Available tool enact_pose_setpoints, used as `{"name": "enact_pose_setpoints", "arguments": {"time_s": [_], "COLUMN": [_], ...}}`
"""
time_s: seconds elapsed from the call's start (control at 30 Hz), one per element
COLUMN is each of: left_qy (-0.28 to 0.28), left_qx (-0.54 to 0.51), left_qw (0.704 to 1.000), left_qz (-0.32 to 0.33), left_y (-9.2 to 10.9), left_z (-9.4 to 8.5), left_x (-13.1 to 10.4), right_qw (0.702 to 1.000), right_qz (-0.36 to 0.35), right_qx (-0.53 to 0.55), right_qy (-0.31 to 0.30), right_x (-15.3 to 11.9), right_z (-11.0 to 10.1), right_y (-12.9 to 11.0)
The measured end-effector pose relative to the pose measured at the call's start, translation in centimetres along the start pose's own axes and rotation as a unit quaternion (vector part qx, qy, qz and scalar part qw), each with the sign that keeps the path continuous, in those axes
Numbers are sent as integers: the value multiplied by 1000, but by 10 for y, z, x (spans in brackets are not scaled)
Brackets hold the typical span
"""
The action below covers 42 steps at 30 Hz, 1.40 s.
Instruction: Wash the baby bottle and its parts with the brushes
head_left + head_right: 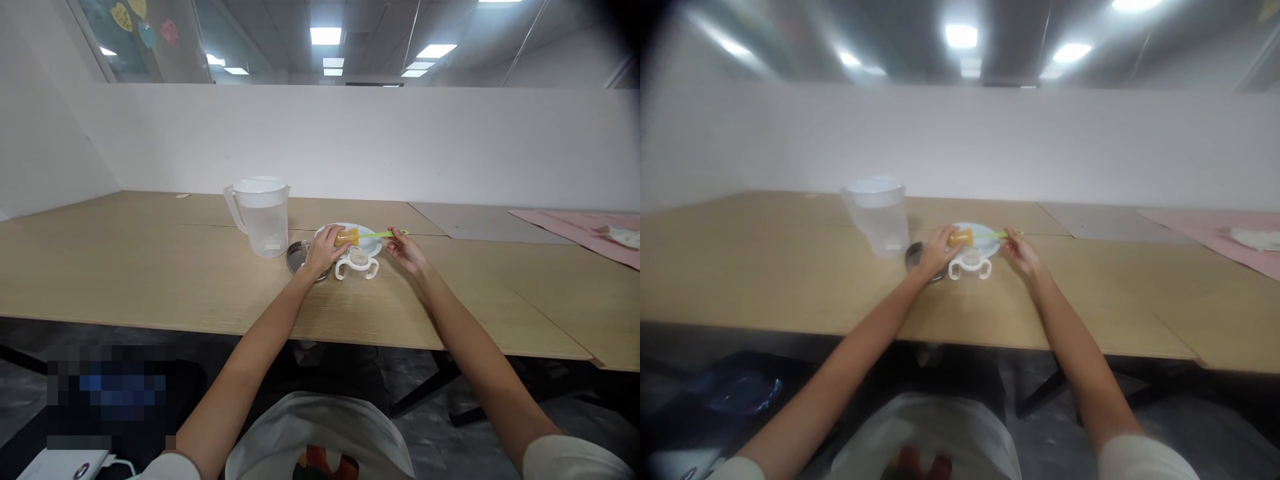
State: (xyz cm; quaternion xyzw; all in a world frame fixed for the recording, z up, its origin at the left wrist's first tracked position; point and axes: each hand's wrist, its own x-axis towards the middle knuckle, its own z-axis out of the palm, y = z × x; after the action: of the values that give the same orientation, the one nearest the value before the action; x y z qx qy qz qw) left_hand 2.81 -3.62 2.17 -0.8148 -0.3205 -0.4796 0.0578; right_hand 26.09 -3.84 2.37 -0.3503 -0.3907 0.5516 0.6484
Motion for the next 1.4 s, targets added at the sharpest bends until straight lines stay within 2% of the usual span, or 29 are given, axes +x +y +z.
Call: {"name": "enact_pose_setpoints", "arguments": {"time_s": [0.53,1.07,1.4], "left_qy": [-10,-5,-11], "left_qx": [10,27,18], "left_qw": [1000,999,1000], "left_qz": [-9,18,-2], "left_y": [0,-2,2], "left_z": [-2,-2,-4], "left_x": [-1,0,1], "right_qw": [1000,999,998], "right_qz": [-5,-14,-30], "right_qx": [-5,-28,-47], "right_qy": [-11,-9,1], "right_x": [1,2,1], "right_z": [-2,-1,1], "right_y": [0,-3,-5]}}
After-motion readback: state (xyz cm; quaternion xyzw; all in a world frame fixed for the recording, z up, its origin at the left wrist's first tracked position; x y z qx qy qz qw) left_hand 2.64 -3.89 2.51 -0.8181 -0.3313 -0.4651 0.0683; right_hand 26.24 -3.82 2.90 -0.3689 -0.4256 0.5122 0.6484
